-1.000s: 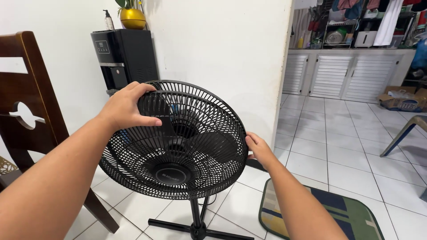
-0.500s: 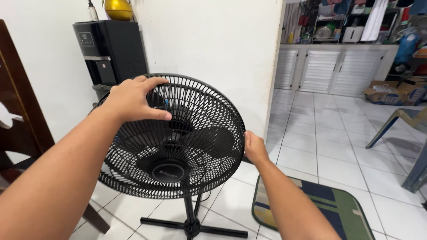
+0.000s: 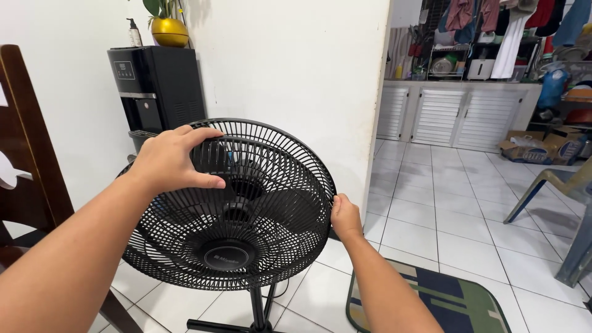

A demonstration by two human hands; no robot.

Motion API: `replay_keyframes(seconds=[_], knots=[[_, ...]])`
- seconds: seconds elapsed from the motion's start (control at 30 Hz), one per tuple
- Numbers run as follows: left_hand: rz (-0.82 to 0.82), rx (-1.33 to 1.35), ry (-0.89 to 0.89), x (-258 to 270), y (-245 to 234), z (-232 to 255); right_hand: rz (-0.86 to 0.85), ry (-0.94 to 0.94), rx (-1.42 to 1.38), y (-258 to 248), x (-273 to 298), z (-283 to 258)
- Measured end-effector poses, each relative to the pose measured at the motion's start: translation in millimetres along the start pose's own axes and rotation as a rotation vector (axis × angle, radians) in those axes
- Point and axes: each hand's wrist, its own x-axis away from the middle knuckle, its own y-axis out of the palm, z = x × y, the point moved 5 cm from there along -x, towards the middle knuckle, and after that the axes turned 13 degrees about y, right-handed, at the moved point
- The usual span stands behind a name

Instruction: The person disassembles a standing electric fan by removing the front grille, fan blades, and rear grille, then reassembles them in reverse order. The person handles the fan components by hand, placing removed parts on a nearby table and reattaching them to the fan stand.

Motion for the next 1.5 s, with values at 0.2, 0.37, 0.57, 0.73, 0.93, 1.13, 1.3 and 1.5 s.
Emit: replay_keyframes(seconds=[0.2,0.37,0.57,0.73,0.93,1.13,1.3,1.5], knots=[[0.059,0.081,-0.002,13,-10,-12,0.045,-0.046,0.034,3,-12,13],[0.077,0.046,0.064,-1,6,-15,-0.099,0.098,-0.141,37,4,53],[0.063,0.05,0.03,-7,11,-34,-0.62,0.727,-0.666,100,86,118],[0.064,0.066,0.036,-7,17,-40,-0.611,0.946,-0.981,139,133,126],[0.046,0.074,0.021,-1,19,-41,-0.493,1.023,-1.056,156,150,118],[0.085,0.068,0.086,0,17,-34,-0.442,1.016,-1.088,157,166,111],[0.155,0.111,0.201,16,6,-22,-0.562,0.969,-1.147,139,168,93],[0.286,0.098,0.26,79,-13,1,-0.754,1.095,-1.071,121,170,78]])
